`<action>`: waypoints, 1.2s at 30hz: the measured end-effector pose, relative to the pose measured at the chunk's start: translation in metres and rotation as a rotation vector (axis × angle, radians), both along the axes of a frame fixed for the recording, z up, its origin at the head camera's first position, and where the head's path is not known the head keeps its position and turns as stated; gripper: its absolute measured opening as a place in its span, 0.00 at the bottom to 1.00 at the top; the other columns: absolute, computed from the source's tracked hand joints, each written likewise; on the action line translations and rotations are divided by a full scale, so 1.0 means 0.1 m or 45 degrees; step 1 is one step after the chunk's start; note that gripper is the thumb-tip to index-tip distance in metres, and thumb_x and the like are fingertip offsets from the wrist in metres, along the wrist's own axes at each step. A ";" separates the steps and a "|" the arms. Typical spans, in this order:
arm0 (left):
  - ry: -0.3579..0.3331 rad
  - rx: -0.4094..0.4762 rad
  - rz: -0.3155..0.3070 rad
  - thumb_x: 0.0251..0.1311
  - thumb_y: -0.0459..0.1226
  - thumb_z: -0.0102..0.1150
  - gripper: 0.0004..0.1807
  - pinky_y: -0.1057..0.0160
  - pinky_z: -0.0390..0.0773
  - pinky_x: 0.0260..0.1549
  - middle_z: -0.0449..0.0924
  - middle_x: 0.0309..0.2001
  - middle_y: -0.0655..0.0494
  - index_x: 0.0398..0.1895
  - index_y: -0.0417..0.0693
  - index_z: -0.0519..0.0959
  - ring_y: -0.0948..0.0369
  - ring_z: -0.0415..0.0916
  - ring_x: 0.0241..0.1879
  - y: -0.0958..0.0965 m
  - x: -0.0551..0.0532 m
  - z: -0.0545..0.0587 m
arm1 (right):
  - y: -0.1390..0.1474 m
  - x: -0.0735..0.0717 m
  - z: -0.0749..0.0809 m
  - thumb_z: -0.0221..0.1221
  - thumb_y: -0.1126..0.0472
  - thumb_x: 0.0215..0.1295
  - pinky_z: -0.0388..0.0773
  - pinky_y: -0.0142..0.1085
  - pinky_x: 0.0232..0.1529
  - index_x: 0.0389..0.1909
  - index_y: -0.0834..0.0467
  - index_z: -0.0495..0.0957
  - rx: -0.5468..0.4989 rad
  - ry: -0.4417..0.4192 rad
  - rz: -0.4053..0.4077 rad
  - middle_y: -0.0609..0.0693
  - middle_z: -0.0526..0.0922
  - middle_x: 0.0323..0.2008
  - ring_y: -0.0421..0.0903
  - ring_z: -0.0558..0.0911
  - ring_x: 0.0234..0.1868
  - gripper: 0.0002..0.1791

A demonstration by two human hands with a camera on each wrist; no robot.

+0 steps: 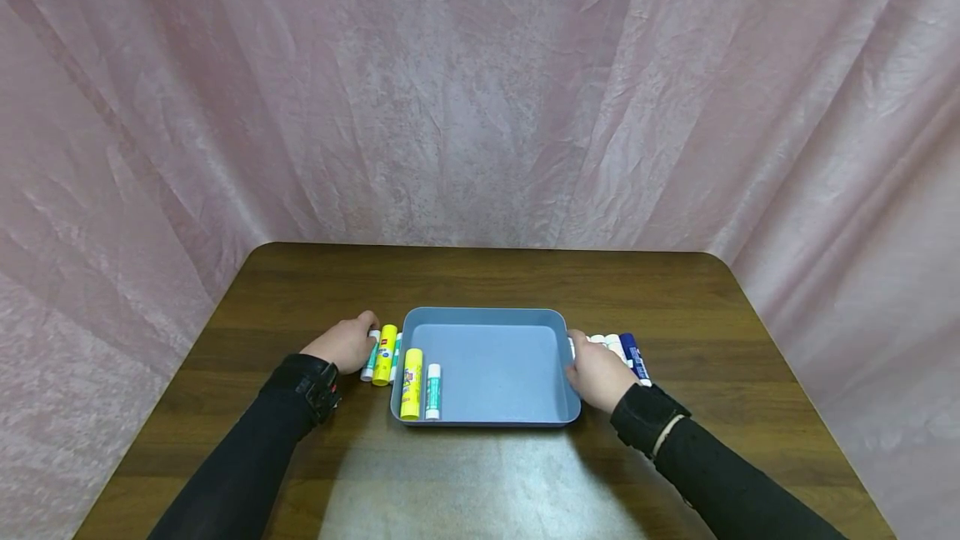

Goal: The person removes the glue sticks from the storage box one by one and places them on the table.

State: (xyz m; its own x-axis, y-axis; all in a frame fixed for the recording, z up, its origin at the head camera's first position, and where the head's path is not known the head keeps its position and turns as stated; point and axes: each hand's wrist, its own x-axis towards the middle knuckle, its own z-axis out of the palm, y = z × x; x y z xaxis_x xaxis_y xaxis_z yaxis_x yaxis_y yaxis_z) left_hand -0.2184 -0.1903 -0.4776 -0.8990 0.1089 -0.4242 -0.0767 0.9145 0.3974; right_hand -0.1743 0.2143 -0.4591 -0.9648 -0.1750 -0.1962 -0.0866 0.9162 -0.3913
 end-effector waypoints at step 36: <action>0.044 -0.055 -0.023 0.77 0.42 0.47 0.23 0.54 0.74 0.42 0.79 0.57 0.41 0.69 0.42 0.65 0.53 0.76 0.42 0.01 0.06 0.06 | -0.02 0.04 0.00 0.61 0.64 0.70 0.81 0.37 0.29 0.71 0.69 0.62 -0.004 0.001 -0.008 0.56 0.85 0.31 0.44 0.80 0.25 0.33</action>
